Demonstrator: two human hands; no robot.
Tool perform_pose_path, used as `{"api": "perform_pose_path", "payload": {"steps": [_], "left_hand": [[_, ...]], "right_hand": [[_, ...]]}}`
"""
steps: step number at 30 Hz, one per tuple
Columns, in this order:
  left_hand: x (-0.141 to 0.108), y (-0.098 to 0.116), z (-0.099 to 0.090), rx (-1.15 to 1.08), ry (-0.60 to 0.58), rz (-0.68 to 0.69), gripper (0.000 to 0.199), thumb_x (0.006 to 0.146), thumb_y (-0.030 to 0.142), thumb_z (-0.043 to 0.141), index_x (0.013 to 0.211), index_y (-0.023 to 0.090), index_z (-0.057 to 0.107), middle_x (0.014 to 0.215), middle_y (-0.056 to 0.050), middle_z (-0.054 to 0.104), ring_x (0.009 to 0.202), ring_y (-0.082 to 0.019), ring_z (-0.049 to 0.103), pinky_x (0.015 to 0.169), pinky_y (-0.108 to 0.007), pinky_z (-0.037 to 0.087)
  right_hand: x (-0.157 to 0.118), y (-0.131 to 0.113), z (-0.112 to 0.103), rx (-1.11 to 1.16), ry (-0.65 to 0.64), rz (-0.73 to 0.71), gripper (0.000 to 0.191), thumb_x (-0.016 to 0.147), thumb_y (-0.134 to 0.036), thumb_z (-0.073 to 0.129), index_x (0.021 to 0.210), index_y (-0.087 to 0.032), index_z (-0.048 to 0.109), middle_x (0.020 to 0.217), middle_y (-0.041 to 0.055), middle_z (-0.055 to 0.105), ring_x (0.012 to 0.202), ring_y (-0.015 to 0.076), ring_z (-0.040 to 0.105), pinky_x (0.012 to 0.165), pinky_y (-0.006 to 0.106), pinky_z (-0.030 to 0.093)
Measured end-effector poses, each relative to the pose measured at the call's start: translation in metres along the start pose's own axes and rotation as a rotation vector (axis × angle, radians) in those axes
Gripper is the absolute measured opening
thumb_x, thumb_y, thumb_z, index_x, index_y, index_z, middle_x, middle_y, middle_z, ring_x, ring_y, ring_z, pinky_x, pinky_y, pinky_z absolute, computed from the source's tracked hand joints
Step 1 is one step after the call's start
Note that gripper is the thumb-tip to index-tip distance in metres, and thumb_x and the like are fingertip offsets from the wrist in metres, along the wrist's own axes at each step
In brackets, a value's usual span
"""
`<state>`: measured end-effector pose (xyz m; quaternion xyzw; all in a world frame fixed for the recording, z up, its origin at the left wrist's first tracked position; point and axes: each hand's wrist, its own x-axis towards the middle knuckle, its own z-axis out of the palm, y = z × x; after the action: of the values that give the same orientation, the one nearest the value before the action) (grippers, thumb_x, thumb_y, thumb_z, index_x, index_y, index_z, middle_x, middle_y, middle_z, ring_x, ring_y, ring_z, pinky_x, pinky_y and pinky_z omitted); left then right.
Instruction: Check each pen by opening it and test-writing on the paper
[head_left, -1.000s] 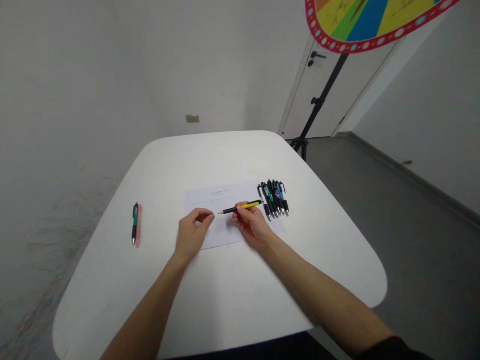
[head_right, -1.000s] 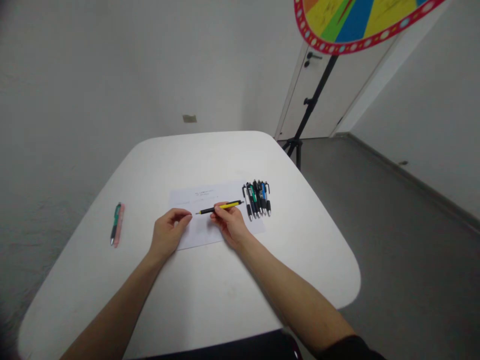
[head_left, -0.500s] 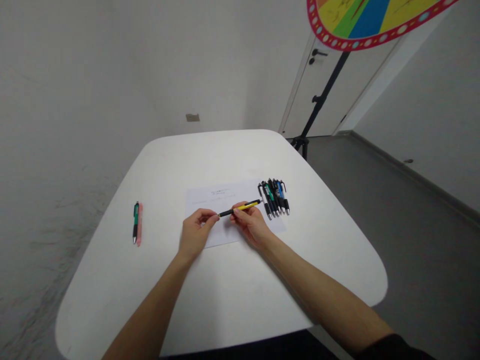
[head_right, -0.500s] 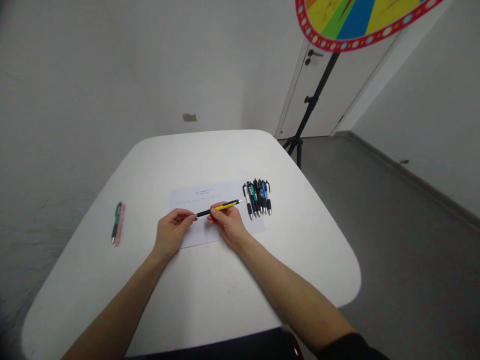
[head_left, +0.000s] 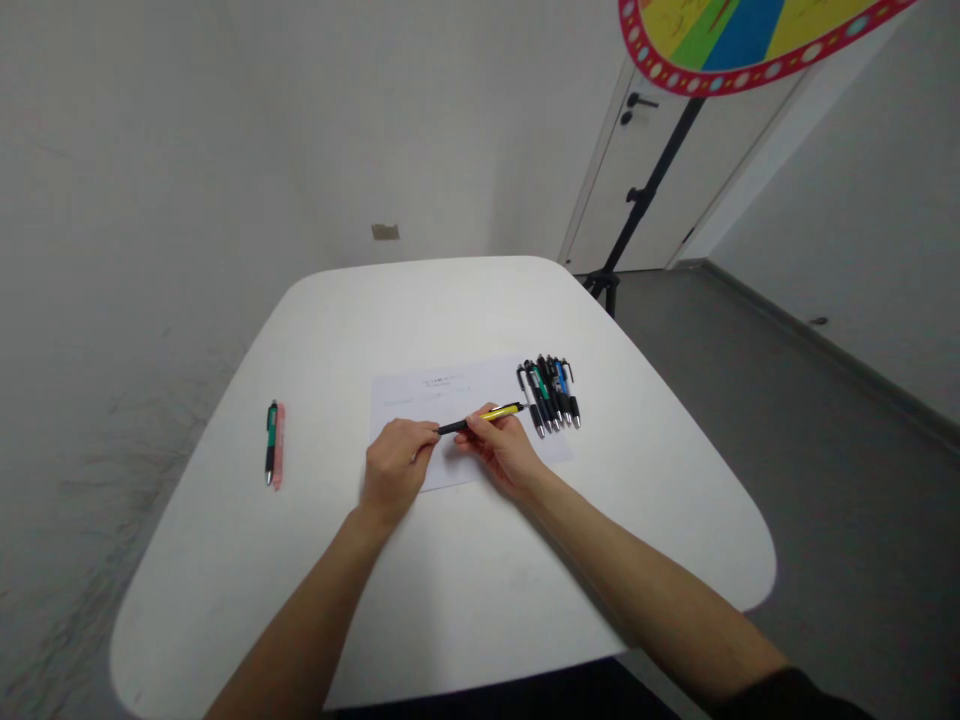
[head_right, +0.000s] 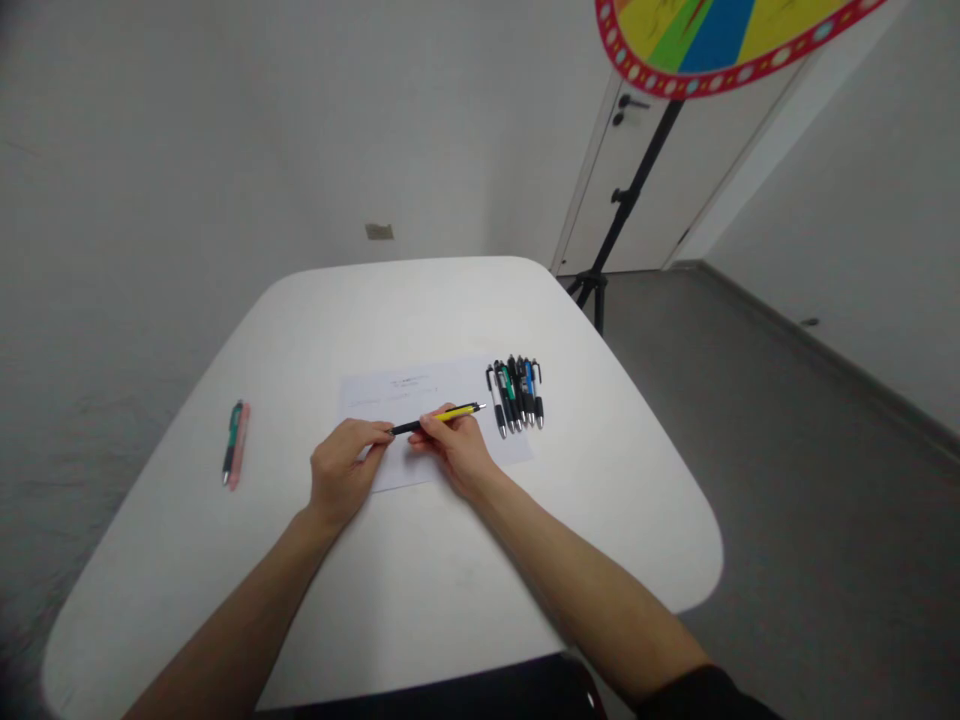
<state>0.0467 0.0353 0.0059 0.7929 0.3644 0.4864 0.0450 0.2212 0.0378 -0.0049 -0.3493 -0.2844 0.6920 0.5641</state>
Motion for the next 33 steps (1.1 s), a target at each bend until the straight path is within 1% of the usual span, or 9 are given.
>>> {"api": "perform_pose_path", "payload": {"steps": [3,7,11,13,20,24,28,30,33], "left_hand": [[-0.0011,0.0001,0.0035,0.069,0.012,0.014,0.006,0.090,0.021,0.061,0.092,0.021,0.066,0.086,-0.003,0.074,0.081,-0.017,0.068,0.076,-0.031,0.054],[-0.0037,-0.0005,0.0052,0.101,-0.034,-0.122,0.026,0.088,0.038,0.064,0.106,0.019,0.064,0.099,-0.008,0.072,0.092,-0.022,0.066,0.081,-0.037,0.054],[-0.0032,-0.0005,0.0026,0.097,-0.172,-0.291,0.031,0.098,0.035,0.042,0.085,0.019,0.066,0.081,-0.005,0.070,0.078,-0.020,0.063,0.072,-0.034,0.051],[-0.0021,-0.0003,0.0017,0.093,-0.228,-0.331,0.036,0.098,0.031,0.039,0.076,0.020,0.065,0.073,-0.003,0.067,0.072,-0.018,0.061,0.069,-0.032,0.049],[-0.0025,0.0016,0.0020,-0.027,-0.173,-0.306,0.010,0.087,0.028,0.059,0.087,0.020,0.065,0.082,-0.003,0.069,0.078,-0.018,0.063,0.073,-0.031,0.050],[-0.0025,0.0023,0.0025,-0.021,-0.160,-0.390,0.020,0.086,0.033,0.061,0.100,0.019,0.065,0.088,-0.004,0.070,0.079,-0.018,0.063,0.074,-0.031,0.050],[-0.0014,0.0012,0.0023,0.021,-0.249,-0.444,0.033,0.096,0.032,0.042,0.076,0.019,0.065,0.073,-0.004,0.068,0.072,-0.018,0.062,0.069,-0.031,0.047],[-0.0010,0.0010,0.0020,0.014,-0.267,-0.429,0.031,0.094,0.031,0.044,0.072,0.020,0.063,0.070,-0.003,0.066,0.070,-0.018,0.061,0.068,-0.030,0.047],[-0.0011,0.0021,0.0019,-0.034,-0.227,-0.379,0.016,0.090,0.029,0.055,0.081,0.019,0.064,0.075,-0.002,0.067,0.070,-0.016,0.061,0.068,-0.028,0.048]], "right_hand": [[0.0000,-0.0008,0.0006,0.042,-0.006,0.019,0.038,0.060,-0.040,0.089,0.072,-0.019,0.061,0.066,-0.0008,0.069,0.062,0.0120,0.067,0.061,0.023,0.057],[0.0001,-0.0015,0.0020,0.096,0.007,0.023,0.038,0.058,-0.036,0.091,0.072,-0.019,0.060,0.064,-0.0037,0.067,0.060,0.0107,0.067,0.060,0.021,0.056],[-0.0009,-0.0023,0.0027,0.066,0.007,0.017,0.038,0.058,-0.037,0.091,0.072,-0.019,0.061,0.064,-0.0036,0.066,0.060,0.0105,0.066,0.060,0.021,0.056],[-0.0011,-0.0024,0.0024,0.032,-0.004,0.004,0.036,0.059,-0.038,0.090,0.071,-0.018,0.062,0.063,-0.0030,0.066,0.061,0.0112,0.065,0.061,0.023,0.056],[-0.0011,-0.0027,0.0014,-0.001,-0.022,-0.012,0.035,0.061,-0.038,0.089,0.071,-0.017,0.064,0.071,0.0008,0.070,0.063,0.0113,0.065,0.063,0.024,0.056],[-0.0020,-0.0029,0.0024,0.002,-0.024,-0.016,0.033,0.062,-0.037,0.089,0.071,-0.018,0.064,0.071,0.0009,0.069,0.063,0.0124,0.065,0.063,0.026,0.056],[-0.0015,-0.0017,0.0021,0.005,-0.009,-0.029,0.034,0.060,-0.036,0.089,0.071,-0.018,0.064,0.071,0.0008,0.069,0.063,0.0125,0.065,0.064,0.026,0.056],[-0.0009,-0.0010,0.0014,0.005,-0.005,-0.026,0.035,0.059,-0.037,0.090,0.071,-0.017,0.064,0.072,0.0015,0.070,0.063,0.0120,0.065,0.065,0.026,0.056],[-0.0003,-0.0009,0.0005,0.002,0.002,-0.016,0.036,0.059,-0.038,0.090,0.072,-0.016,0.065,0.073,0.0018,0.070,0.063,0.0112,0.065,0.065,0.024,0.055]]}}
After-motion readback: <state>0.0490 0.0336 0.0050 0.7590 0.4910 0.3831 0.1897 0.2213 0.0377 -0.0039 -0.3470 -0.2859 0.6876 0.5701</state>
